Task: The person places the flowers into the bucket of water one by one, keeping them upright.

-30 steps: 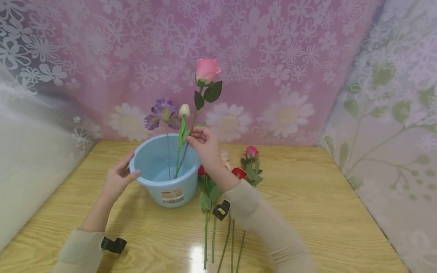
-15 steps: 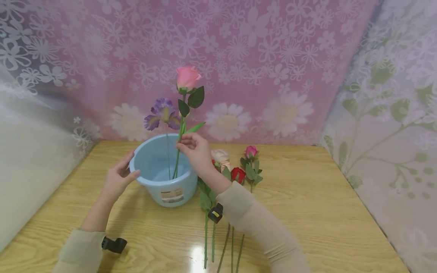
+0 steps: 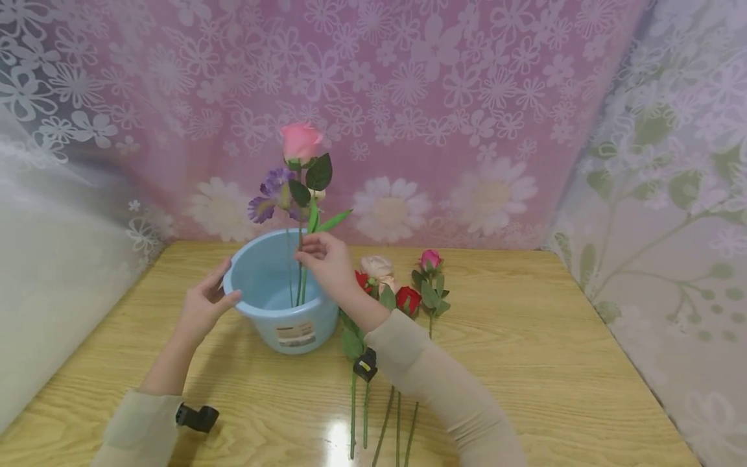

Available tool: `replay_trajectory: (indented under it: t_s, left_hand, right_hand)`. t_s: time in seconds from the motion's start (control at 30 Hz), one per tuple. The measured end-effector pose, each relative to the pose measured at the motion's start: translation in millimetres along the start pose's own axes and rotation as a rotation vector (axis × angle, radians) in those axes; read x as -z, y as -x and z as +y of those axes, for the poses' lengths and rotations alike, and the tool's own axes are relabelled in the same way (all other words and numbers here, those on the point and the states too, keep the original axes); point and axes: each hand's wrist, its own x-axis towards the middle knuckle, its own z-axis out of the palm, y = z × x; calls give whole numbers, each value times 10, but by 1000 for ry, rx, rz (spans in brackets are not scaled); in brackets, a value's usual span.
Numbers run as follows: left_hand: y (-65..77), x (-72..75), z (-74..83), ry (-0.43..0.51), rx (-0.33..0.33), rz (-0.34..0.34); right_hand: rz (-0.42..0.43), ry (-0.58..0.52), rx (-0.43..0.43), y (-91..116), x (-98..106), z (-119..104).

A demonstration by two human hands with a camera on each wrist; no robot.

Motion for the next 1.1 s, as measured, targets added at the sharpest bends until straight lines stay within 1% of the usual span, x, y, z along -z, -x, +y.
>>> replay_trajectory:
  t_s: [0.23, 0.3, 0.63, 0.83, 1.1]
  left_hand:
    - [-4, -1, 9, 12, 3, -4]
    - [-3, -3, 11, 14, 1, -4]
    - [3, -7, 0, 12, 8, 0]
    - [8, -7, 7, 16, 8, 0]
    - [8, -8, 11, 16, 3, 0]
  right_hand:
    - [-16, 112, -33, -2, -8, 23]
    - [-18, 127, -42, -3, -10, 23]
    - [-59, 295, -44, -28, -17, 31]
    - [-89, 339, -44, -32, -19, 38]
    - [-115, 379, 4, -35, -29, 48]
